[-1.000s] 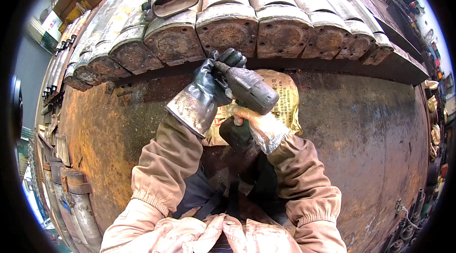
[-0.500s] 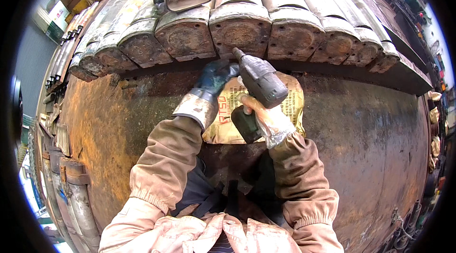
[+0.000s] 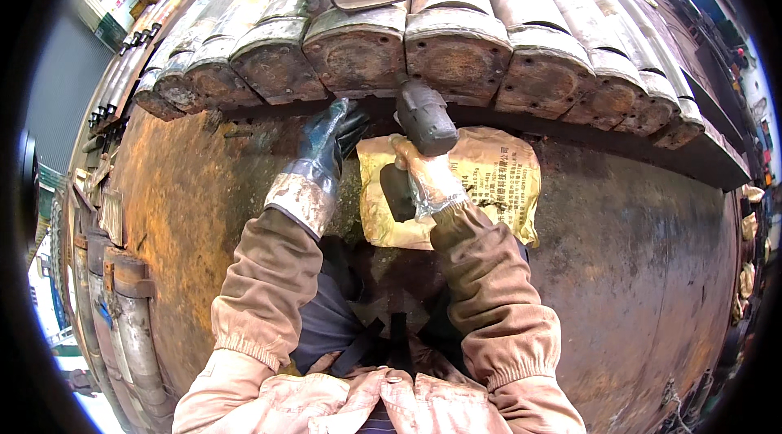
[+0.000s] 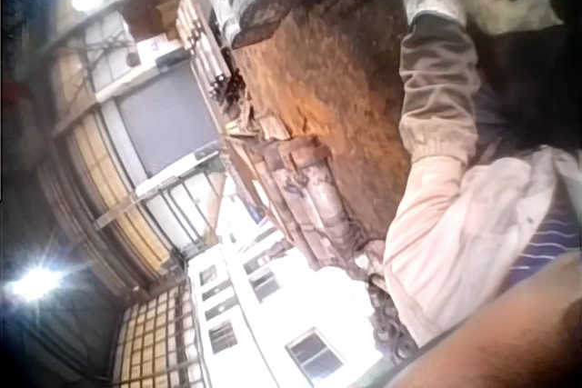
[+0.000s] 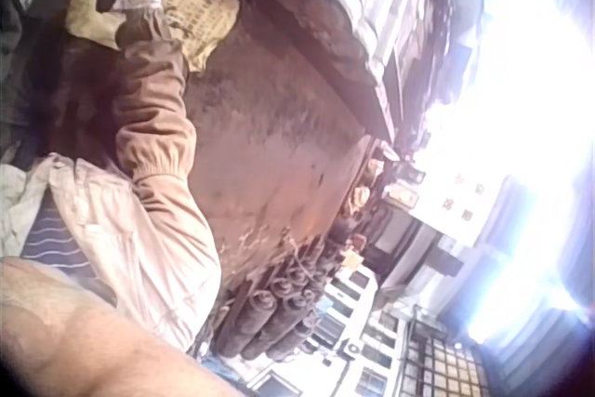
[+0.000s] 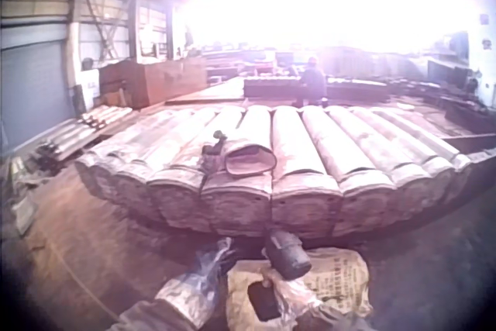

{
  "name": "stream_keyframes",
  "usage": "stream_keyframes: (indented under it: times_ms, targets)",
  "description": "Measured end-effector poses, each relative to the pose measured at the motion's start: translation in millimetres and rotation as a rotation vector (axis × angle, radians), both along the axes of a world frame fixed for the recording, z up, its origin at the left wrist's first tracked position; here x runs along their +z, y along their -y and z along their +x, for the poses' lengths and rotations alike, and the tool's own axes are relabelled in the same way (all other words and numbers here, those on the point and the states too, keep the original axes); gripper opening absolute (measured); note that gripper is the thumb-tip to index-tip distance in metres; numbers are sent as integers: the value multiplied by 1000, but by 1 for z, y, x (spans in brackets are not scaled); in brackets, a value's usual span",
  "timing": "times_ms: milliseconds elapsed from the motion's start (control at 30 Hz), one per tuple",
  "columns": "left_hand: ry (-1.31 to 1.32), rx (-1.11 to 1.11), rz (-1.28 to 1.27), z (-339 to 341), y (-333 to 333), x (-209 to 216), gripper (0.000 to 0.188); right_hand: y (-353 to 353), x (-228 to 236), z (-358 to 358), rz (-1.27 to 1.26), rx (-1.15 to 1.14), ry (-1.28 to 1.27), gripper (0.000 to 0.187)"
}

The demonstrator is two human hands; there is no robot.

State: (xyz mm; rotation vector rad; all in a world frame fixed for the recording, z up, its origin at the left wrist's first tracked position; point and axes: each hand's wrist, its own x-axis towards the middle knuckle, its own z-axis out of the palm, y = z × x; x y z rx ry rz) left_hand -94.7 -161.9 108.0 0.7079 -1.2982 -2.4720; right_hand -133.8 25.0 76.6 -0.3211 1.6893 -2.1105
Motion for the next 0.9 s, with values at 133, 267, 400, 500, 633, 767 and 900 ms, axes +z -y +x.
stream_keyframes:
  times_ms: [133,267,400,500,633,767,900]
  targets:
    - [-18,17,17,9,6,9,41,17,-13,8,-5,-60,-16,17]
    - [-16,5,-15,1,-9,17,41,27,-86,-20,-187,-141,-89,20]
    - [-6,46,-1,7,5,2,41,54,-64,-3,-372,-187,-29,27]
    - [-3,56,30,10,4,10,41,53,-51,4,-274,-178,-81,28]
    - [-33,12,81,10,10,8,39,55,-42,8,172,-236,-318,19]
    - [-15,12,-27,9,4,10,47,57,-75,-6,221,-316,-406,18]
    - [-4,60,36,7,0,12,40,52,-82,-7,-147,-265,-197,17]
